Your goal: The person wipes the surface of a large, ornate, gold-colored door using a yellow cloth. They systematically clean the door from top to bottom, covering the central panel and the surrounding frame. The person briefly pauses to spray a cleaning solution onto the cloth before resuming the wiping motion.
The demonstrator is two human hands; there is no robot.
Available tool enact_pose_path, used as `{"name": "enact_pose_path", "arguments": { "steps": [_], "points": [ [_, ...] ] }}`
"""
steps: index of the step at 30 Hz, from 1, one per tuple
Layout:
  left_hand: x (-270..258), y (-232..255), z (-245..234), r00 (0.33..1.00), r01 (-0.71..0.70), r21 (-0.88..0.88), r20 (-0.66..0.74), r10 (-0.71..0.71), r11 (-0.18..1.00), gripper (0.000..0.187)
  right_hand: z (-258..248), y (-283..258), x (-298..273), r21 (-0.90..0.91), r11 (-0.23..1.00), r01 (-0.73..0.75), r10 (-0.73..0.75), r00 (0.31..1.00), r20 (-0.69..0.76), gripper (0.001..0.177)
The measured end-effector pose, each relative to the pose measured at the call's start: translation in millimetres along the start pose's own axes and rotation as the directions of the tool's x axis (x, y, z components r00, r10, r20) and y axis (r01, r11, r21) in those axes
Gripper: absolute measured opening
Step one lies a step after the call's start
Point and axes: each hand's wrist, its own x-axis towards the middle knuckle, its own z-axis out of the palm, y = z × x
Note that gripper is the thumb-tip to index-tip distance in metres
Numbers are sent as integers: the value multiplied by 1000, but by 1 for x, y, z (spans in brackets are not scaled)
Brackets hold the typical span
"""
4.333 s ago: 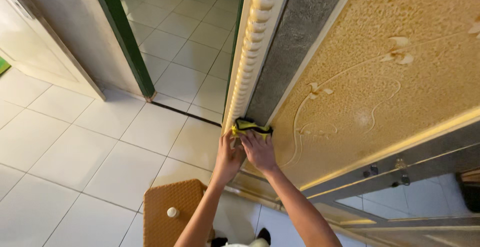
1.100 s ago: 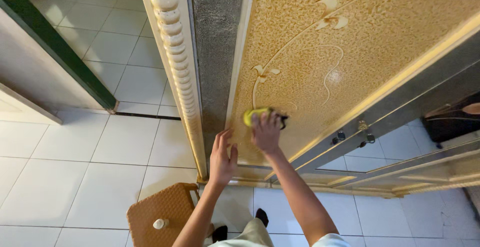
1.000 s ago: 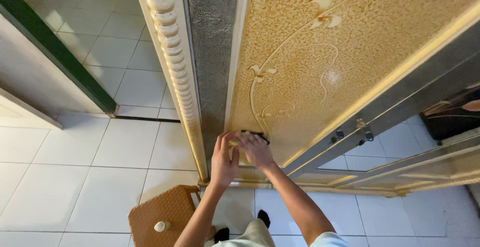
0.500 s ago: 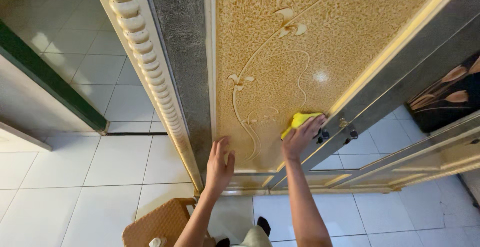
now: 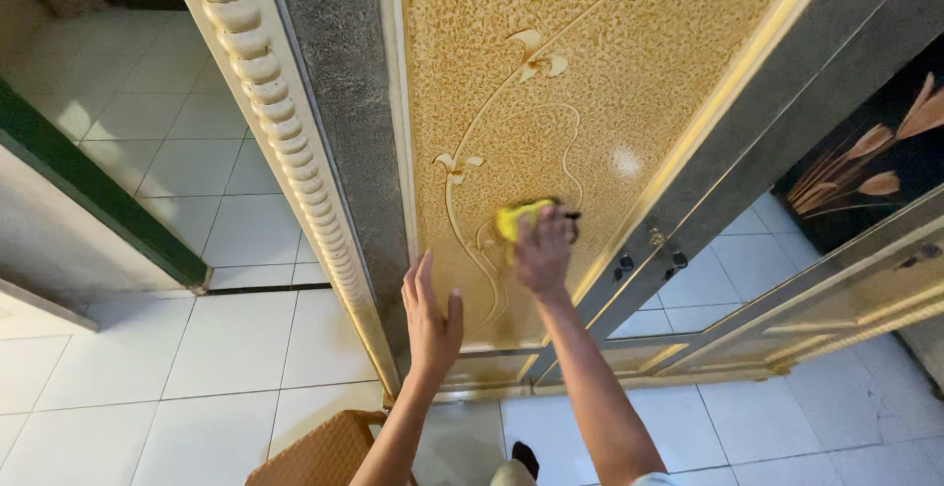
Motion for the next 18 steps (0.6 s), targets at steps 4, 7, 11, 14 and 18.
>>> {"name": "enact_pose_path", "arguments": {
  "steps": [4, 7, 11, 14, 18],
  "points": [
    [2, 9, -4, 999, -13, -27, 52, 14, 1000, 63, -50, 46, 12, 132, 903, -409, 411, 912, 18, 63],
    [8, 10, -13, 999, -33, -47, 36, 35, 998, 61, -26, -5, 40, 264, 761, -592, 635, 762, -123, 65],
    [7, 4, -17, 998, -59, -29, 0, 59, 998, 59, 24, -111, 29, 179, 946, -272, 277, 961, -1, 59],
    [0, -3, -12, 999, -34, -17, -25, 33, 999, 59, 22, -148, -18, 344, 937, -66, -36, 959, 282, 56],
    [-13, -10, -8, 999, -12, 6, 35, 12, 1000, 64, 1, -103, -47, 256, 952, 168, -277, 830, 484, 58]
  ]
}}
